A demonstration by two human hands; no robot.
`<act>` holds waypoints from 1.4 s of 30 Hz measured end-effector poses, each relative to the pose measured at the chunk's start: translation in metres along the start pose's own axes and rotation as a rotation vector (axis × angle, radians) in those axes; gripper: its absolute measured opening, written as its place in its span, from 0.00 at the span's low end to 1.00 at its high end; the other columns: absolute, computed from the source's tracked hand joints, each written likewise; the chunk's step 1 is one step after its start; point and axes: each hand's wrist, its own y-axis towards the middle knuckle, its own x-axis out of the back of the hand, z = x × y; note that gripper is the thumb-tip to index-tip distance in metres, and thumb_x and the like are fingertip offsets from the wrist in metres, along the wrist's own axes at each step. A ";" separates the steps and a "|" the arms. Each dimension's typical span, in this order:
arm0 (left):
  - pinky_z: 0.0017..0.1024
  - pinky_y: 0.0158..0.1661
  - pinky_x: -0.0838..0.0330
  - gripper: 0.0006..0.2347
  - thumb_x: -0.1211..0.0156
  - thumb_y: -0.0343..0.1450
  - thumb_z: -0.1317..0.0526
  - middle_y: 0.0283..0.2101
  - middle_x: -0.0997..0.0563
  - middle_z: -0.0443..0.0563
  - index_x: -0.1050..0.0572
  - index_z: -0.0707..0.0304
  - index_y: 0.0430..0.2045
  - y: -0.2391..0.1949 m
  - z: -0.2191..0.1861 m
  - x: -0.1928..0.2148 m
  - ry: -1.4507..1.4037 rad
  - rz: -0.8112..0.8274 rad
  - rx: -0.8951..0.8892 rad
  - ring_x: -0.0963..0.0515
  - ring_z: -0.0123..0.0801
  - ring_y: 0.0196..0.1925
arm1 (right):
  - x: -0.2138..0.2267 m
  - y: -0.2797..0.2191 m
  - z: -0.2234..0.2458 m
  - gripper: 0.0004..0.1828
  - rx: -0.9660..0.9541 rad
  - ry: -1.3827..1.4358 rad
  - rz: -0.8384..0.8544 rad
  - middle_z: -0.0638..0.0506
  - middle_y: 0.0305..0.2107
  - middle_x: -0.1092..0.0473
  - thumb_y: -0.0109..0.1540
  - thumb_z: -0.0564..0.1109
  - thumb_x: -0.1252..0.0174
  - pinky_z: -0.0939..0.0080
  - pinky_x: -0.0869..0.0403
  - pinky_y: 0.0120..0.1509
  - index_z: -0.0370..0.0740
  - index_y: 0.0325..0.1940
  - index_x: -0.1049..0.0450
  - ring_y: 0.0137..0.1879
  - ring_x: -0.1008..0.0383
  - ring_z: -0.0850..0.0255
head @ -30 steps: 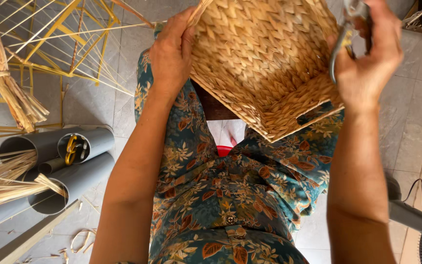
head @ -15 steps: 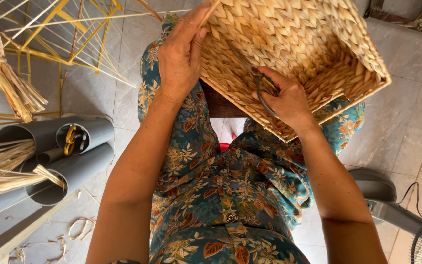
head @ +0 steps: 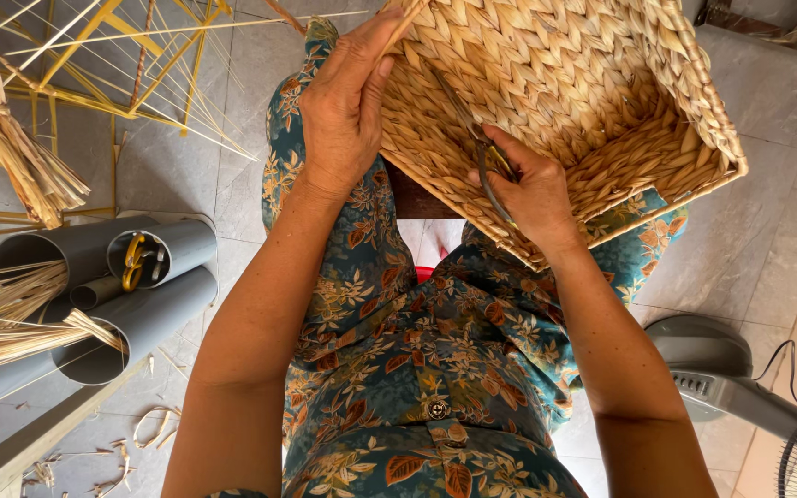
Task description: The person weaves a rectangular basket using dried palm leaves, tucking and securing the edges by hand. They then use scissors to trim excess material from the basket's rim and place the finished basket on the floor.
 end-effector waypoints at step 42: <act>0.29 0.63 0.23 0.13 0.42 0.80 0.71 0.62 0.21 0.52 0.27 0.60 0.60 0.004 -0.013 0.005 -0.049 -0.029 -0.033 0.20 0.42 0.66 | -0.019 0.033 0.007 0.31 -0.232 -0.089 0.194 0.49 0.20 0.32 0.60 0.53 0.29 0.65 0.40 0.29 0.48 0.67 0.25 0.23 0.40 0.70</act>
